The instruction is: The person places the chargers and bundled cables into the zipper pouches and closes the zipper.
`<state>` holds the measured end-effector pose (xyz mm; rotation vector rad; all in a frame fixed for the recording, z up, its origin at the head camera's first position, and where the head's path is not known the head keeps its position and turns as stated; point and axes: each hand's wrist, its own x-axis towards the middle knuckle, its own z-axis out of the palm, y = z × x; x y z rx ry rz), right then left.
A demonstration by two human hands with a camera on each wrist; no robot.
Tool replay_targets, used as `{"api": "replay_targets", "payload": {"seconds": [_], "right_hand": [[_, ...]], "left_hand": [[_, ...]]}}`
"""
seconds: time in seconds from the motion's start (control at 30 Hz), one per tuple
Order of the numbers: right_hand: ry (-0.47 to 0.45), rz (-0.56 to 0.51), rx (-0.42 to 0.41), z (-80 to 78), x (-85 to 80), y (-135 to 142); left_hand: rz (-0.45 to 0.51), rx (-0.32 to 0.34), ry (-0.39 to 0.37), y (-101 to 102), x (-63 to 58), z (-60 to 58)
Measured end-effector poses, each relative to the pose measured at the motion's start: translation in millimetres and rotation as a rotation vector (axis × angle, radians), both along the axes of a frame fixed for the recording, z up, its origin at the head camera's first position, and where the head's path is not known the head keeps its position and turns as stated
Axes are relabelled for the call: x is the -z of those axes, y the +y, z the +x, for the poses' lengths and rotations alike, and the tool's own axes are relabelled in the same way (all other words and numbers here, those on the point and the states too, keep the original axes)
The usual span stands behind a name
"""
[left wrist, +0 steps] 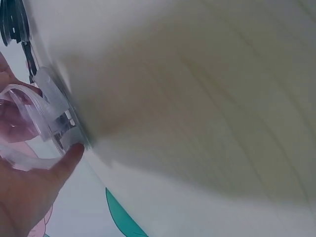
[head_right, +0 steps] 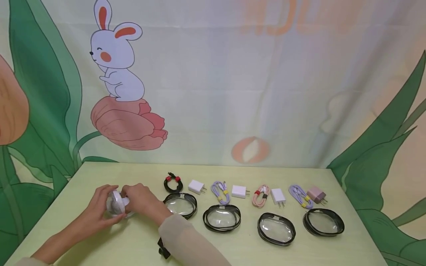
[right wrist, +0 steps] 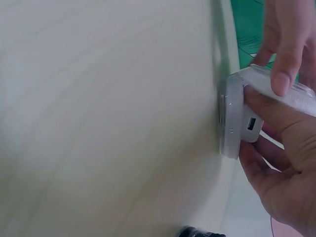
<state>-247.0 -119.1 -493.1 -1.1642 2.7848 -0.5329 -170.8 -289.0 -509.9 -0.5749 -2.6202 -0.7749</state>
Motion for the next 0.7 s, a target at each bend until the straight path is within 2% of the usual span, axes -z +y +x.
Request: {"api": "replay_targets", "payload": {"seconds": [0.13, 0.3, 0.43, 0.53, 0.7], "right_hand": [[-0.018, 0.002, -0.065, -3.0, 0.3, 3.6], [-0.142, 0.005, -0.123, -8.6, -6.8, 11.2], [-0.312, -0.109, -0.011, -7.9, -6.4, 13.6], [-0.379, -0.207, 0.102, -4.5, -4.9, 14.0], [-0.315, -0.258, 0.187, -2.8, -14.6, 19.1]], "left_hand": [[-0.001, -0.030, -0.067, 3.5, -3.3, 0.3], [-0.003, -0.124, -0.181, 7.3, -6.6, 1.6], [-0.040, -0.155, -0.218, 10.3, -9.2, -0.3], [-0.100, -0.164, -0.264, 12.1, -12.5, -3.9], [-0.221, -0.140, -0.393, 12.0, -21.1, -20.1]]}}
